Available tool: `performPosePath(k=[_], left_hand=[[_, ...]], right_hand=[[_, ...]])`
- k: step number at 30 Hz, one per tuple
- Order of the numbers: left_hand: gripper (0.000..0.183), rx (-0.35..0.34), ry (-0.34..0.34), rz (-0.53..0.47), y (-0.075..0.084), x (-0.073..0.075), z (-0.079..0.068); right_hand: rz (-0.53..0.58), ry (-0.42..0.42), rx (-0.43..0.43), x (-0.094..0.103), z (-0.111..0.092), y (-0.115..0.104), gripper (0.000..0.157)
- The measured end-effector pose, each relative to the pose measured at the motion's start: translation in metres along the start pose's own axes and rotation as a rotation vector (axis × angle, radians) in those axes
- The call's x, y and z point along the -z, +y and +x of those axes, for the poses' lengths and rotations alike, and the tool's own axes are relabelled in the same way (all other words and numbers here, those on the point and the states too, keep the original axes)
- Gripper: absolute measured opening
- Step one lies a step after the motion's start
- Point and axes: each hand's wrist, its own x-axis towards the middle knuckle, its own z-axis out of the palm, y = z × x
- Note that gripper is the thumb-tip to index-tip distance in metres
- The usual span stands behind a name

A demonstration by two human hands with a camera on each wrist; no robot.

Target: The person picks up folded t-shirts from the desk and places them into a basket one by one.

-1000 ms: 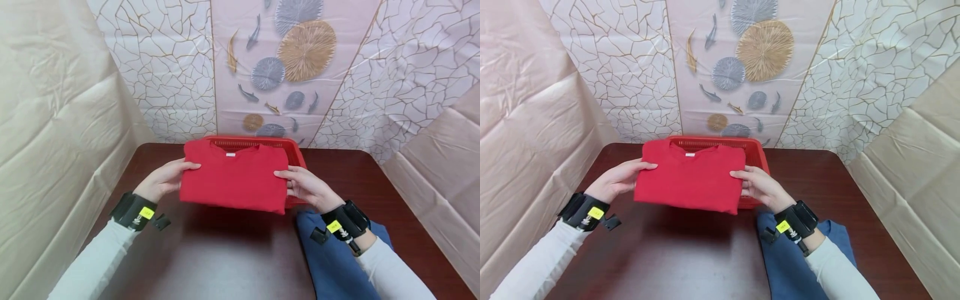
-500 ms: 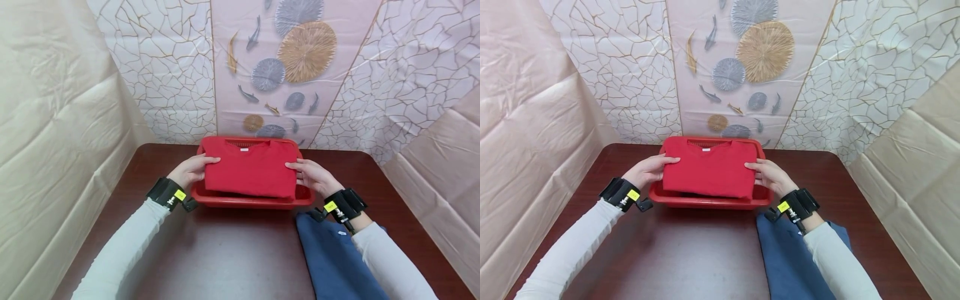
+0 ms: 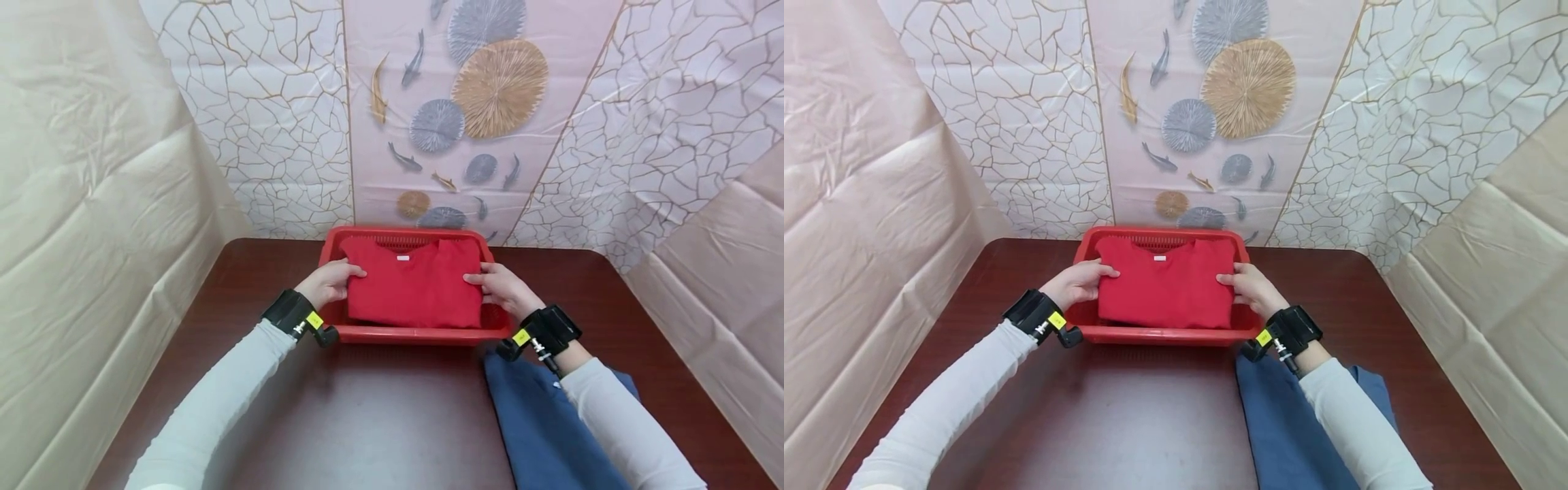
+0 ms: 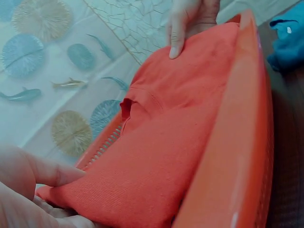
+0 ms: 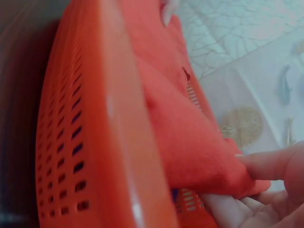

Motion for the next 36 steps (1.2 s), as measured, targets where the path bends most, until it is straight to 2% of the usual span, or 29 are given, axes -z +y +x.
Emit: performPosePath(k=[3, 7, 12, 15, 18, 21, 23, 25, 28, 31, 33, 36], left_hand=[[0.048, -0.004, -0.004, 0.029, -0.005, -0.001, 0.003], [0.028, -0.014, -0.01, 0.087, -0.01, -0.002, 0.006], [0.013, 0.007, 0.032, 0.137, -0.009, -0.001, 0.007], [0.017, 0.019, 0.056, 0.131, -0.007, 0.0, 0.004], [0.032, 0.012, 0.069, 0.169, -0.002, 0.0, -0.002], [0.051, -0.028, 0.086, 0.252, 0.002, -0.001, -0.013], [0.064, -0.076, 0.102, 0.338, 0.003, 0.0, -0.019], [0.069, -0.143, 0.11, 0.468, 0.003, -0.002, -0.024], [0.063, -0.277, 0.089, 0.776, 0.0, -0.006, -0.028], [0.052, -0.362, 0.019, 1.107, -0.005, -0.012, -0.027], [0.05, -0.361, -0.048, 1.27, -0.011, -0.015, -0.024], [0.048, -0.308, -0.146, 1.408, -0.019, -0.016, -0.017]], right_hand=[[-0.087, -0.002, 0.008, -0.005, 0.002, 0.002, 0.062], [-0.152, 0.007, 0.007, -0.011, 0.003, 0.003, 0.072], [-0.231, 0.017, 0.042, -0.014, 0.002, 0.003, 0.084], [-0.307, 0.009, 0.065, -0.015, -0.001, 0.004, 0.087], [-0.402, 0.014, 0.073, -0.017, -0.007, 0.005, 0.085], [-0.596, 0.028, 0.113, -0.019, -0.015, 0.004, 0.077], [-0.753, 0.048, 0.172, -0.021, -0.021, 0.004, 0.069], [-0.883, 0.07, 0.244, -0.023, -0.025, 0.003, 0.061], [-0.973, 0.047, 0.359, -0.027, -0.027, 0.003, 0.055], [-1.01, -0.073, 0.428, -0.031, -0.024, 0.006, 0.054], [-1.023, -0.153, 0.437, -0.033, -0.019, 0.01, 0.054], [-1.032, -0.211, 0.416, -0.036, -0.013, 0.015, 0.054]])
